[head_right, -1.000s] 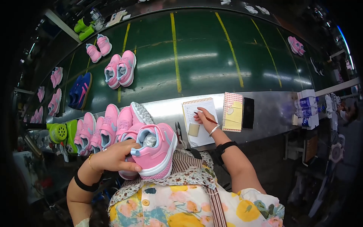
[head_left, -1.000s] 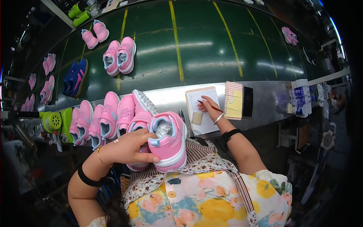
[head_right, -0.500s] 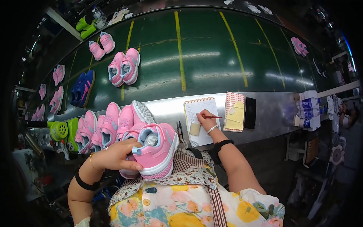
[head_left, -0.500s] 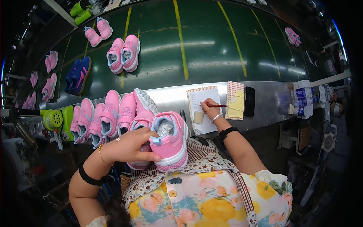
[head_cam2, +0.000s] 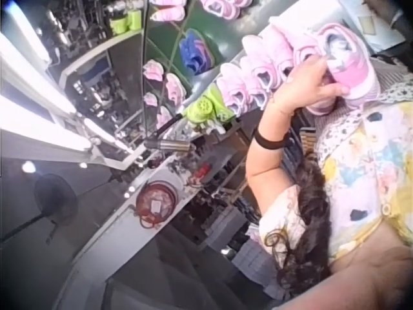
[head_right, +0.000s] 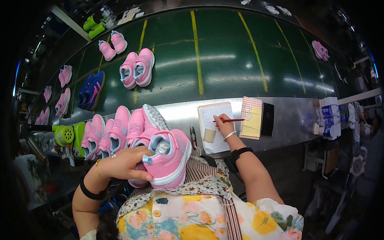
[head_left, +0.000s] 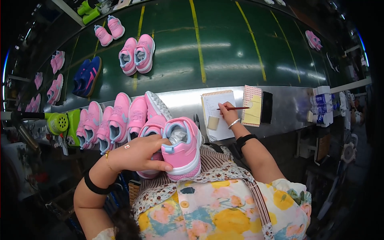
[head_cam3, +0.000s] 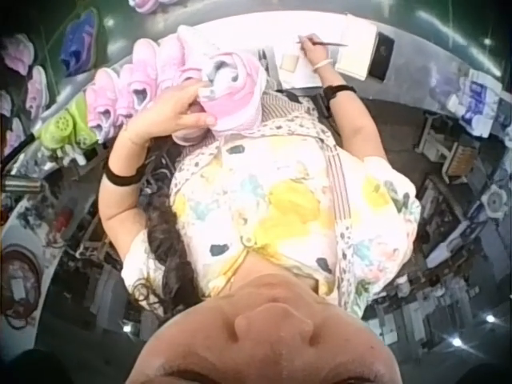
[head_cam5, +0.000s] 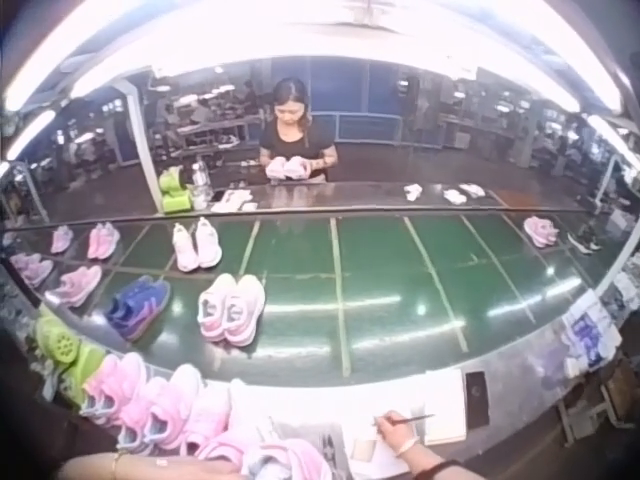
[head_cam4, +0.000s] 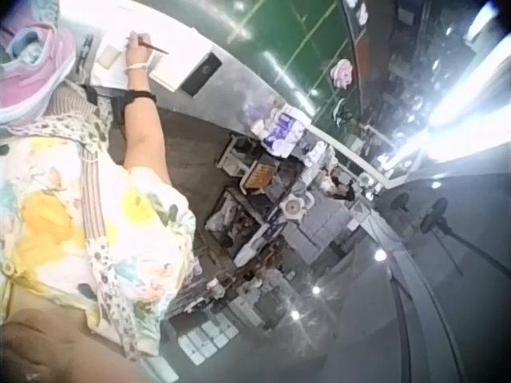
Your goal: Inspecting manufactured shoes for defects and marking logs at a quality control station.
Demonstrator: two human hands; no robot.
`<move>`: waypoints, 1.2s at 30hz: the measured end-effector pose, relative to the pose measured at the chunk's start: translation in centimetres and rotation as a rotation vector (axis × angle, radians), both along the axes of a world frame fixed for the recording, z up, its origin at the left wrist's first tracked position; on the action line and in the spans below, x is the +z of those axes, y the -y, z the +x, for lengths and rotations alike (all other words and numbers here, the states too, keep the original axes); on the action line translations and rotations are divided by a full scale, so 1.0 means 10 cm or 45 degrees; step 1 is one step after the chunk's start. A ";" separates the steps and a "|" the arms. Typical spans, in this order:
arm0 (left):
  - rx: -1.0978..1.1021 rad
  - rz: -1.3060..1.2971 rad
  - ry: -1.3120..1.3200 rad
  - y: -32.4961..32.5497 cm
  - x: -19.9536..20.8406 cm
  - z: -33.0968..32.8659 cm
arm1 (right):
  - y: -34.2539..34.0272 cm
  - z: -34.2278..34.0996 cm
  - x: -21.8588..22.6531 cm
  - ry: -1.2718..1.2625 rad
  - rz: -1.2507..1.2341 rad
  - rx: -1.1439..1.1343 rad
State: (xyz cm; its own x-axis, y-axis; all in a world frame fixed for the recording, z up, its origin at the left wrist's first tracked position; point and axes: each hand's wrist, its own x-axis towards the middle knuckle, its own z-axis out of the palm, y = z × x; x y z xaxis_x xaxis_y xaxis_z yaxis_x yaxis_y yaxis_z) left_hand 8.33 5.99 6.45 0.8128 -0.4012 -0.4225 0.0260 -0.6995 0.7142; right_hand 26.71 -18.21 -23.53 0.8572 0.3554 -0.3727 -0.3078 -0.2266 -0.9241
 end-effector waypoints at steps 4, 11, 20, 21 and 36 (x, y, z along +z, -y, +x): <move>-0.019 0.063 0.003 -0.02 0.11 -0.14 | 0.22 0.19 0.11 0.510 -0.214 -0.061; 0.373 -0.119 0.091 0.22 -0.03 -0.91 | 1.03 0.80 -0.45 1.388 -1.004 0.594; 1.094 -0.040 0.482 0.75 -0.13 -2.02 | -1.20 1.11 -0.43 1.496 -0.465 1.315; 1.179 -0.029 0.498 0.85 -0.17 -2.19 | -1.41 0.98 -0.40 1.531 -0.405 1.380; 2.533 0.897 0.545 4.16 -0.89 -4.96 | -1.43 -2.17 -0.31 1.617 0.383 2.162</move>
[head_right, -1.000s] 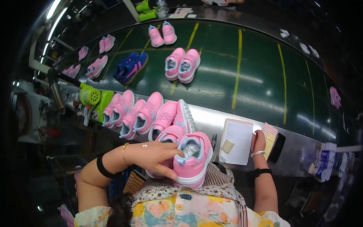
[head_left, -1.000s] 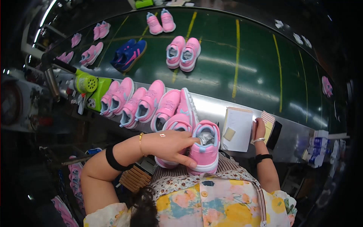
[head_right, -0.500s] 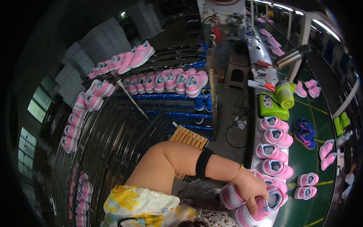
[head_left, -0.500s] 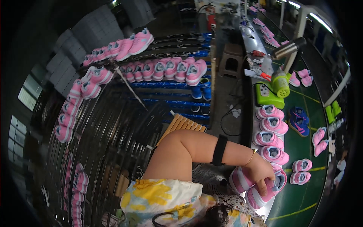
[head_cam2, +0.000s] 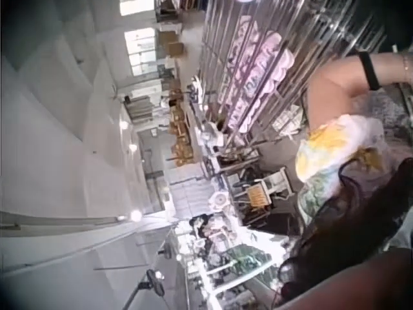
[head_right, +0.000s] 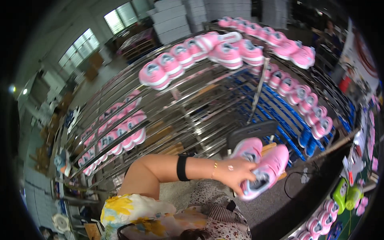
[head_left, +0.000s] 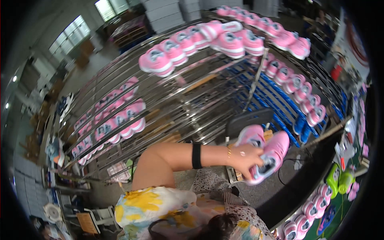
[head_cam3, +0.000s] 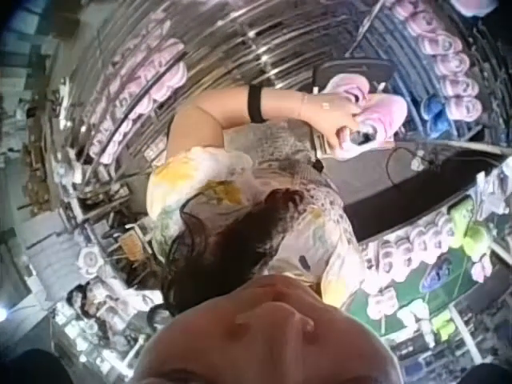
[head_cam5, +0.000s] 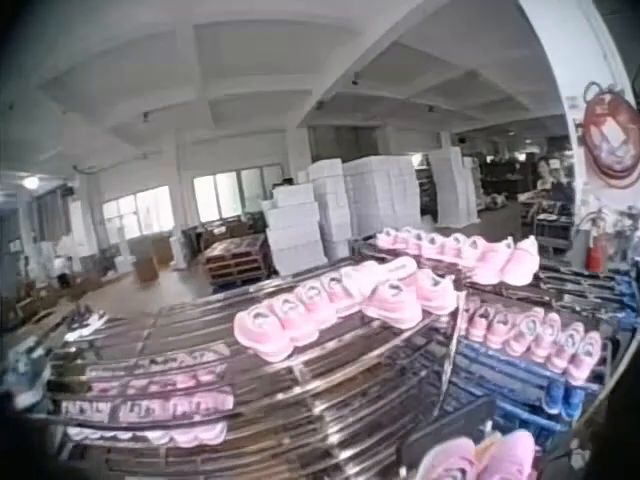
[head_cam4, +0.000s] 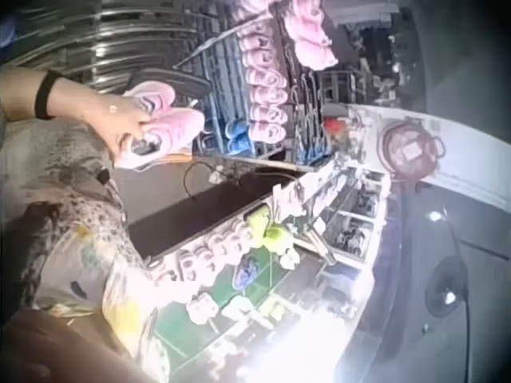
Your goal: Inspecting manufactured shoes for defects and marking logs at a quality control station.
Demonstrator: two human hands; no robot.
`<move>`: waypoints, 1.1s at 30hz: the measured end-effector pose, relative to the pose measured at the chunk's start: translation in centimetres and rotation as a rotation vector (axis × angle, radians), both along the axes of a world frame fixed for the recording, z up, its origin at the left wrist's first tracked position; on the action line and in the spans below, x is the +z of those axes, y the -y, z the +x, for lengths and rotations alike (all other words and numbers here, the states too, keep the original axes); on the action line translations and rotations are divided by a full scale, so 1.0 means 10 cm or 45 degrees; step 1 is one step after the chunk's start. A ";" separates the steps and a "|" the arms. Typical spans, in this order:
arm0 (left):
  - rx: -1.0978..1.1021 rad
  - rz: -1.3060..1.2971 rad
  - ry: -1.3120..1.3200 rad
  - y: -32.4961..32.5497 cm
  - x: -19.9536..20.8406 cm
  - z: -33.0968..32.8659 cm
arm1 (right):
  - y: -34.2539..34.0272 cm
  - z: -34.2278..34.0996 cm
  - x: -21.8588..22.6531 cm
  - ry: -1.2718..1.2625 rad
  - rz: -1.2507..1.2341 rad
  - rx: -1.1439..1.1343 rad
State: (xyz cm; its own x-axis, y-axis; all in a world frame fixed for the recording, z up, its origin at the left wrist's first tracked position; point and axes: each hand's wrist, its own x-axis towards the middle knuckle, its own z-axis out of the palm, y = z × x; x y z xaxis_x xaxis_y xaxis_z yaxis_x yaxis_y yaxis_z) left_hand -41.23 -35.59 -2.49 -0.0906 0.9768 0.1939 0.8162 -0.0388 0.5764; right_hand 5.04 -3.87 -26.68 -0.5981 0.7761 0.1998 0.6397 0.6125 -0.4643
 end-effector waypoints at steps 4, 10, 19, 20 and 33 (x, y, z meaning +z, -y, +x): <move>0.576 -0.032 -0.344 1.19 -0.46 -0.69 | 0.44 -0.09 -0.31 -0.062 0.004 0.143; 1.286 -0.250 -0.190 2.91 -1.14 -1.17 | 0.47 -0.68 -0.30 0.038 -0.004 0.377; 2.044 -0.906 -0.093 2.65 -0.85 -0.90 | 0.48 -1.16 -0.34 0.233 -0.054 0.649; 2.105 -0.904 -0.063 2.62 -0.85 -0.91 | 0.45 -1.22 -0.35 0.246 -0.053 0.674; 2.226 -0.440 -0.162 3.01 -1.05 -1.55 | 0.20 -1.43 -0.02 0.438 -0.158 0.707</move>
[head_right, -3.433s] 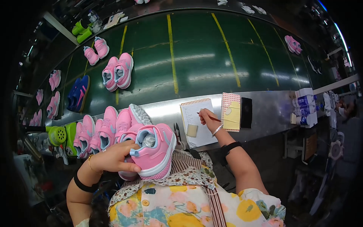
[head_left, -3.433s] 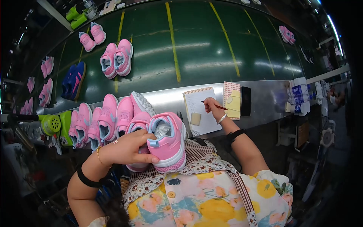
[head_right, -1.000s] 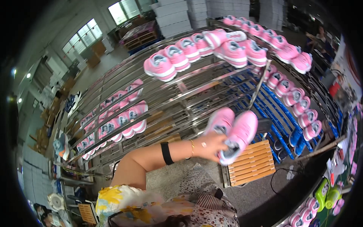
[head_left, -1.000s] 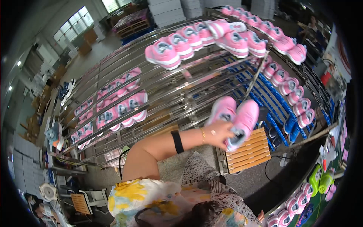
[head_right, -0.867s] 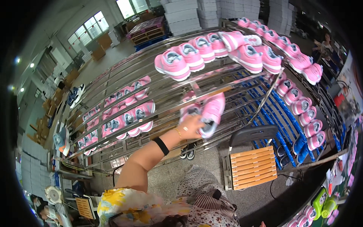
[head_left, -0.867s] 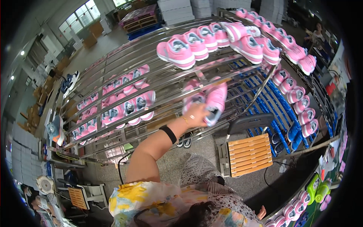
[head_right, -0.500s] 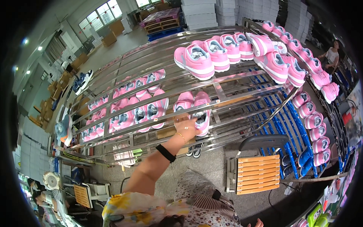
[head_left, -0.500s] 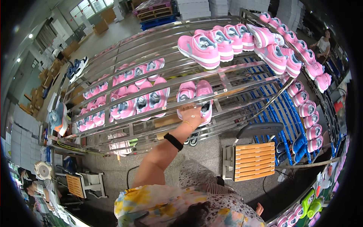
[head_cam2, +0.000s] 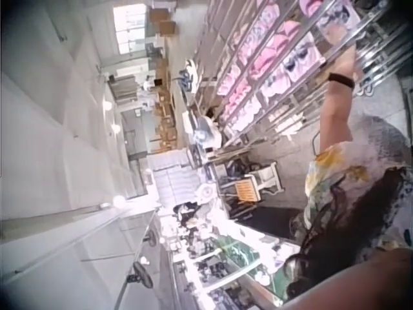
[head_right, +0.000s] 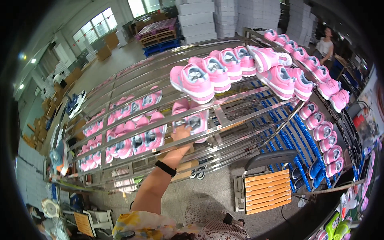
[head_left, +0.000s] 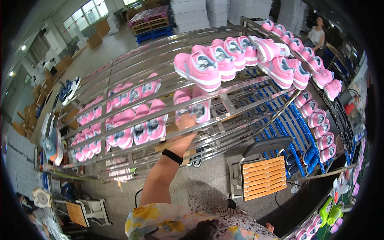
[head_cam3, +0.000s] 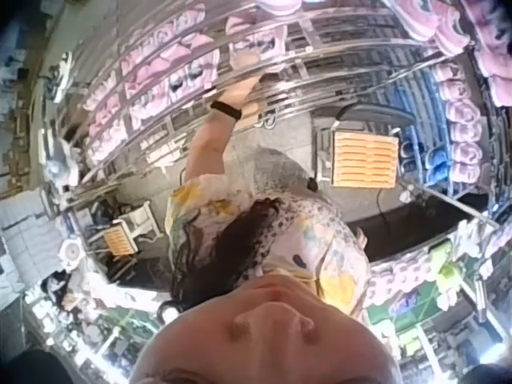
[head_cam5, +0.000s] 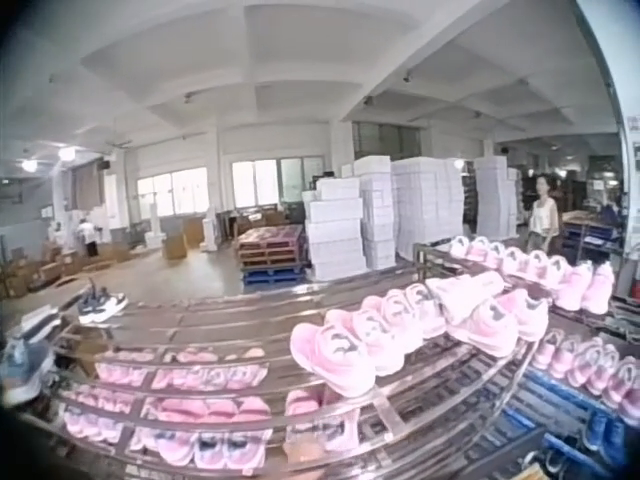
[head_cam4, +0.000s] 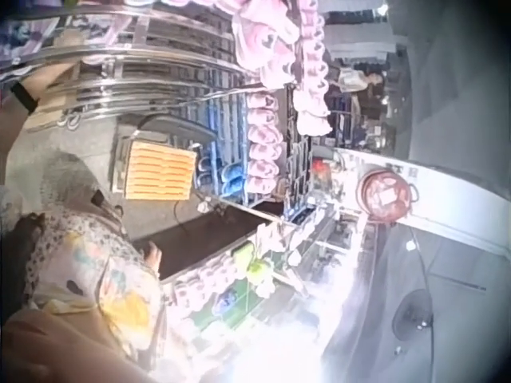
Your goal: Inspecting manufactured shoes for defects and marking logs at a quality control station.
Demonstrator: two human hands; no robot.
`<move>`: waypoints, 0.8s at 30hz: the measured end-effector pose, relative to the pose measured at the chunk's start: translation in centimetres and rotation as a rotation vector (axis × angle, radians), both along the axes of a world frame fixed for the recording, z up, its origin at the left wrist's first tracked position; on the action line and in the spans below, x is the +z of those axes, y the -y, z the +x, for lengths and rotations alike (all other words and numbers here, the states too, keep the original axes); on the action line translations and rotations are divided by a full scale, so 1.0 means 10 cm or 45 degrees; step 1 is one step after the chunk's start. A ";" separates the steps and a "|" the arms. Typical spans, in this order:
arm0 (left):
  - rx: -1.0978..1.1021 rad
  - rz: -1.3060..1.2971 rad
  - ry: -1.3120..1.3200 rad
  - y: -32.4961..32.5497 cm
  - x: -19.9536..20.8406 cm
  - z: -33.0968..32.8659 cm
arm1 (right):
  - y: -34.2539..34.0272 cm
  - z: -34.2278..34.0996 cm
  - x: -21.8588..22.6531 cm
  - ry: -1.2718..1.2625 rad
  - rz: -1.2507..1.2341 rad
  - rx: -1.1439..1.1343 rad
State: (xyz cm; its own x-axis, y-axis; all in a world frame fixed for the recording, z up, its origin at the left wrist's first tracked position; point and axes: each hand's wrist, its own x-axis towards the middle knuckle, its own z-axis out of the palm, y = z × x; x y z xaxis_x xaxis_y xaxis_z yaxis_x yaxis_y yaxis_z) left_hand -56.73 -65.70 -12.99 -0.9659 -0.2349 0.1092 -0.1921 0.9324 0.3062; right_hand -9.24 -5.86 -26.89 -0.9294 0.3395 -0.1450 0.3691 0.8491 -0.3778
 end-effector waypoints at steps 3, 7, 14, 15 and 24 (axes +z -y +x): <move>0.015 -0.125 -0.156 0.23 0.02 -0.37 | 0.14 0.14 0.16 0.048 -0.020 -0.056; 0.101 -0.216 -0.360 0.46 -0.27 -0.92 | 0.53 0.45 0.46 0.045 0.025 -0.176; 0.242 -0.236 -0.203 0.72 -0.51 -0.66 | 1.28 1.26 0.57 -0.086 0.162 -0.503; 0.236 -0.247 -0.180 0.85 -0.56 -0.61 | 1.59 0.86 0.98 0.040 0.122 -0.443; -0.228 -0.509 -0.398 -0.63 -0.76 -0.41 | 1.97 0.70 1.23 0.155 -0.012 -0.703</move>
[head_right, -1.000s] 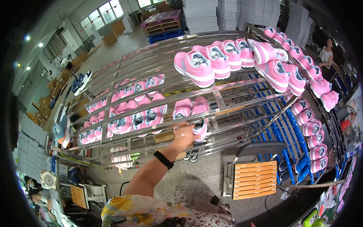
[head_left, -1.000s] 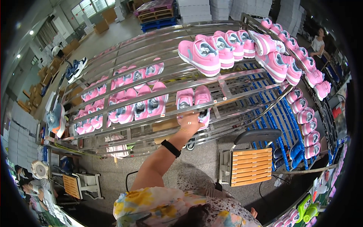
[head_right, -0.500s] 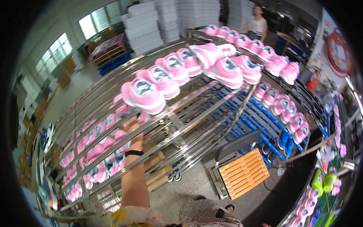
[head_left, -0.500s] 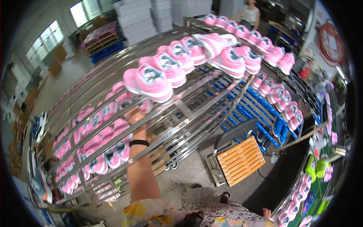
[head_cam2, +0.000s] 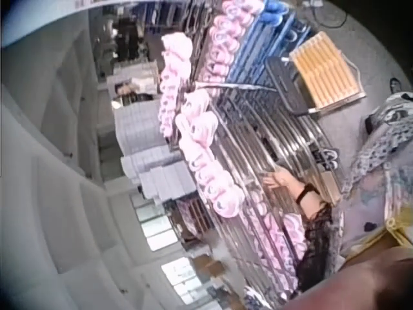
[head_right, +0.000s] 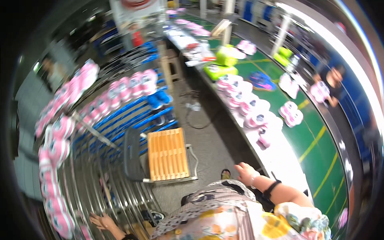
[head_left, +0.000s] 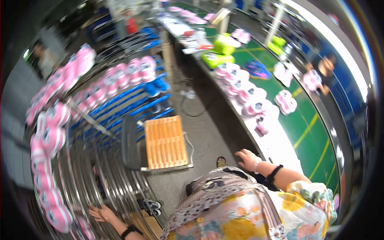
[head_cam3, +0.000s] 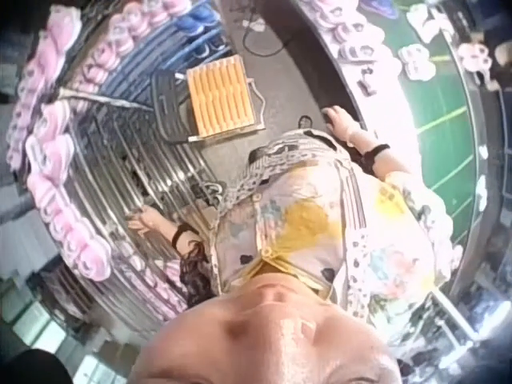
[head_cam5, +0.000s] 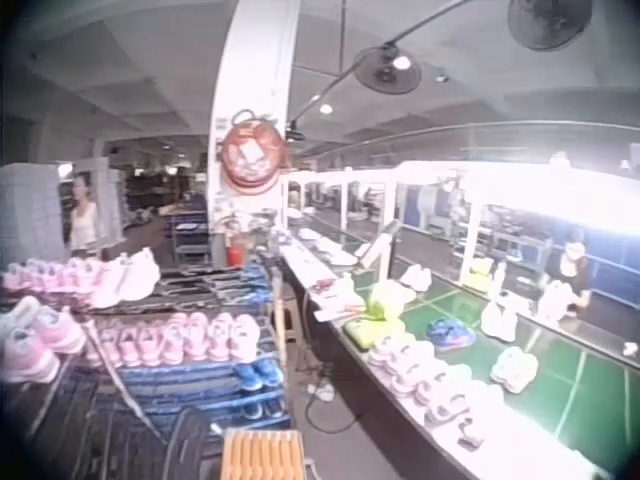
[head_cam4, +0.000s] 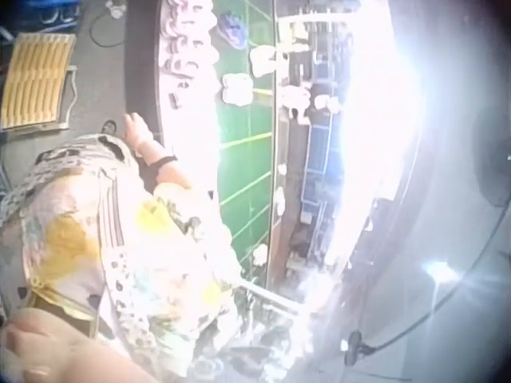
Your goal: Inspecting manufactured shoes for defects and marking logs at a quality control station.
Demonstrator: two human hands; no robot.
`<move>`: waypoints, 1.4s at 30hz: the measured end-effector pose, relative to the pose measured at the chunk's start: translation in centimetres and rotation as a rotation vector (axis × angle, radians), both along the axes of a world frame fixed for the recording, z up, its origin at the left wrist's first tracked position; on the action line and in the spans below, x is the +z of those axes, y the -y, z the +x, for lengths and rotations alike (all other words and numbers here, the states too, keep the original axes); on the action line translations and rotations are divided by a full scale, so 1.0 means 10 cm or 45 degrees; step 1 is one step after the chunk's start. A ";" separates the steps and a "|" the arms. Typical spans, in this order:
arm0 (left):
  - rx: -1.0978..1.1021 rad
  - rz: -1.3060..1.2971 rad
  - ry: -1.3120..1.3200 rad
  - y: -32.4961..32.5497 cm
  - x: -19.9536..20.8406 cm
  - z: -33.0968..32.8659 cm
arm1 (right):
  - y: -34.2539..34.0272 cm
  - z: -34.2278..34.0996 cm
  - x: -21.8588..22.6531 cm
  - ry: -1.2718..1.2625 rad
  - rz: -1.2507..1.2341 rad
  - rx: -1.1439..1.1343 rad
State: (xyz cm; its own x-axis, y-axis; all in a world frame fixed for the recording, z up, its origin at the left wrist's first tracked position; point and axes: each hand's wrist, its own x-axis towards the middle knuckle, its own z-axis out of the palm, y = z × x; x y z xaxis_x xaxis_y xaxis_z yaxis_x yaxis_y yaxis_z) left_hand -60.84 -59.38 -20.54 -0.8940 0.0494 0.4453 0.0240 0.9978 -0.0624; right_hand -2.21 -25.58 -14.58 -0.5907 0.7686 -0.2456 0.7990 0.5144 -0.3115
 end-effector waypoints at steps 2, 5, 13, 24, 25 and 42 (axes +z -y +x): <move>-0.110 0.038 0.307 -0.79 0.13 0.38 | 0.01 0.17 -0.03 -0.015 -0.028 -0.137; -0.673 0.091 0.240 -1.61 -0.10 0.88 | 0.04 0.56 -0.14 -0.094 -0.014 -0.246; -1.552 0.185 0.610 -3.79 0.28 3.02 | -0.15 1.41 -0.23 -0.259 -0.036 -0.632; -2.148 -0.158 0.868 -4.91 0.40 4.71 | -1.28 2.35 -0.66 -0.914 -0.012 -1.485; -2.173 -0.190 0.886 -4.97 0.38 4.79 | -1.39 2.42 -0.75 -1.057 -0.118 -1.601; -2.659 -0.247 0.896 -5.86 0.48 5.66 | -1.77 2.41 -0.91 -1.594 -0.691 -1.655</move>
